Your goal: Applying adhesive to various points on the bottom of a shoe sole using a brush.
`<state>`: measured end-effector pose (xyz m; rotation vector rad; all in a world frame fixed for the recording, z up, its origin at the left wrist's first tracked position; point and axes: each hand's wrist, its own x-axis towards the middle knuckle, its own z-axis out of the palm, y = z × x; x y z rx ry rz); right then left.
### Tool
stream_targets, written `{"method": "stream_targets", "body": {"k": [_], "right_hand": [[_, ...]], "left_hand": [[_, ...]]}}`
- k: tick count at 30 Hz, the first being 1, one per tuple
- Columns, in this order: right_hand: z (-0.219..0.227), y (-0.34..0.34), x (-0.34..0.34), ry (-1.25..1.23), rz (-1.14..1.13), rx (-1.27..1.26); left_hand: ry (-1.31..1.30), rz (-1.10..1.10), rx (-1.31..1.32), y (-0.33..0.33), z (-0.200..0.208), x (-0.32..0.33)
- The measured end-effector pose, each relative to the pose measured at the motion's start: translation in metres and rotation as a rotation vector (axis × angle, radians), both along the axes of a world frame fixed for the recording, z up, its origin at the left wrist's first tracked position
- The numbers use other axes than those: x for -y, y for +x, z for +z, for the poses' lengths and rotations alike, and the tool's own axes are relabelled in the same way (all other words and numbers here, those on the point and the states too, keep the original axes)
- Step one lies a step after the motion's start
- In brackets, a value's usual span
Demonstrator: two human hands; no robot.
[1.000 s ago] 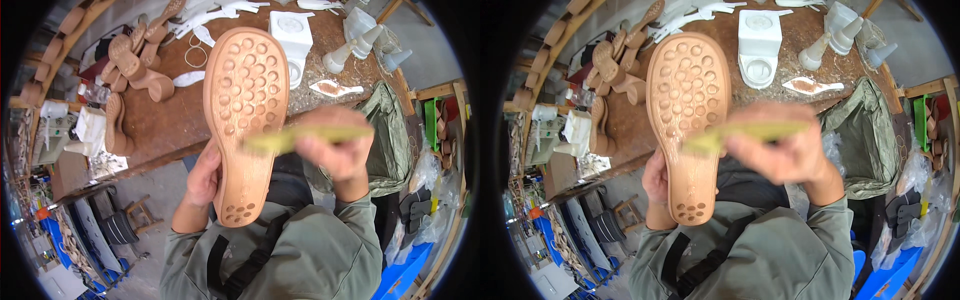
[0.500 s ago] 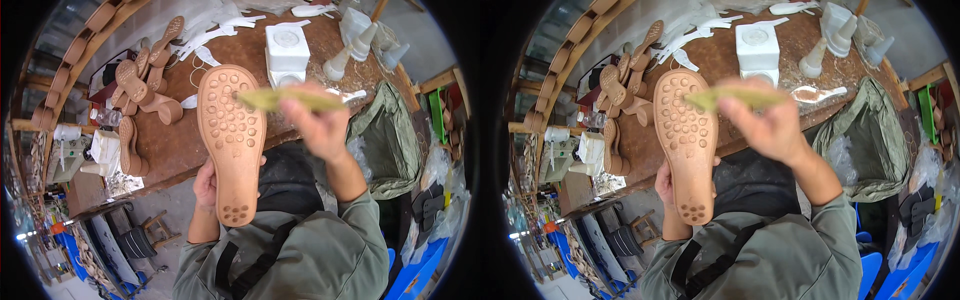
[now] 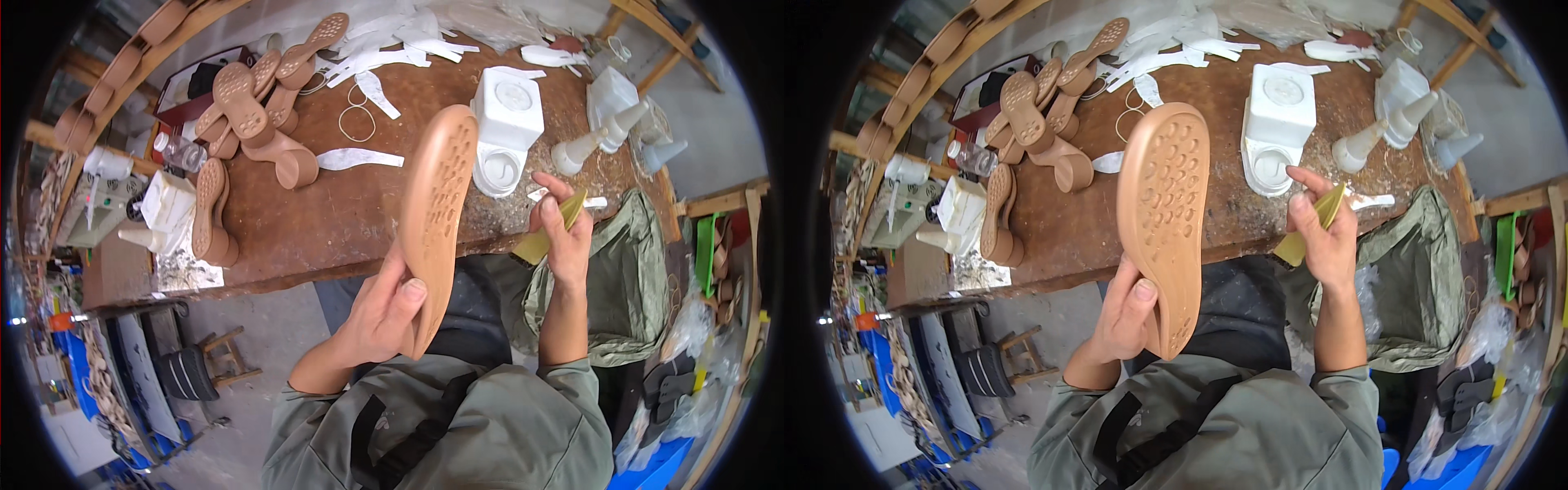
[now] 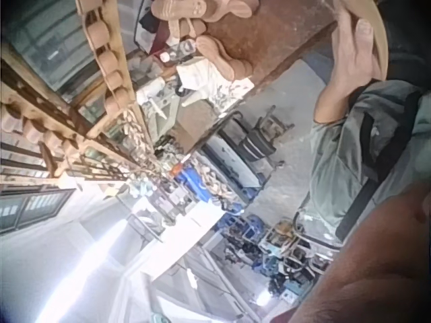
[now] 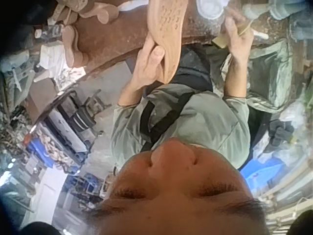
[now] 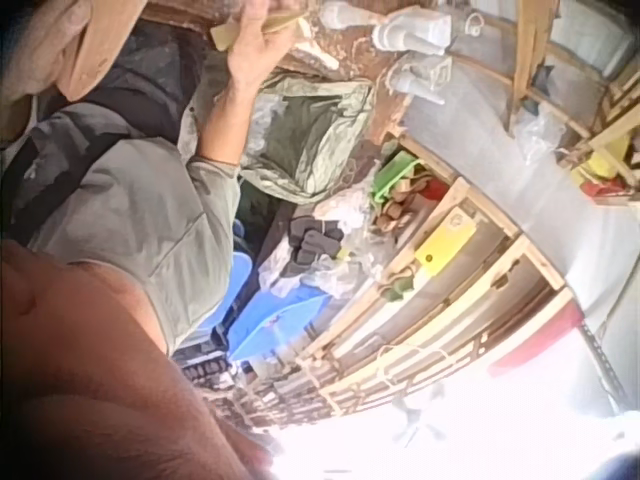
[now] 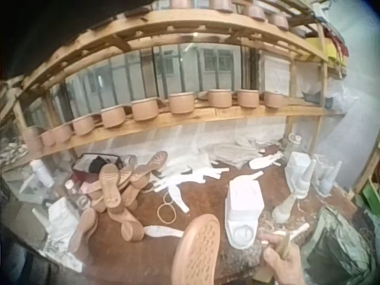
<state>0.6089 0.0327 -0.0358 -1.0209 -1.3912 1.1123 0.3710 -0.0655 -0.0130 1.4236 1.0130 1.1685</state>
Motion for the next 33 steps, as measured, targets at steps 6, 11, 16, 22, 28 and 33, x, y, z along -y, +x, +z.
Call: {"method": "stream_targets", "body": {"k": [6,11,16,22,28,33], "right_hand": [[0.036,-0.008,0.023,0.264,-0.016,0.312],[0.036,-0.022,0.022,0.253,0.015,0.327],[0.011,-0.031,0.016,0.109,0.022,0.324],[-0.010,-0.015,0.021,-0.010,-0.017,0.155],[-0.020,-0.019,0.019,-0.033,0.015,0.106],[-0.011,-0.015,0.017,0.019,-0.009,0.137]], "left_hand": [[0.043,-0.014,-0.109,-0.003,0.000,0.010],[-0.307,0.061,0.545,-0.011,-0.036,-0.019],[-0.694,-0.353,1.071,-0.064,-0.064,-0.058],[-0.012,0.262,0.675,-0.065,-0.087,0.009],[-0.041,0.519,0.140,-0.082,-0.057,0.011],[0.642,0.767,-0.206,-0.146,0.033,0.048]]}}
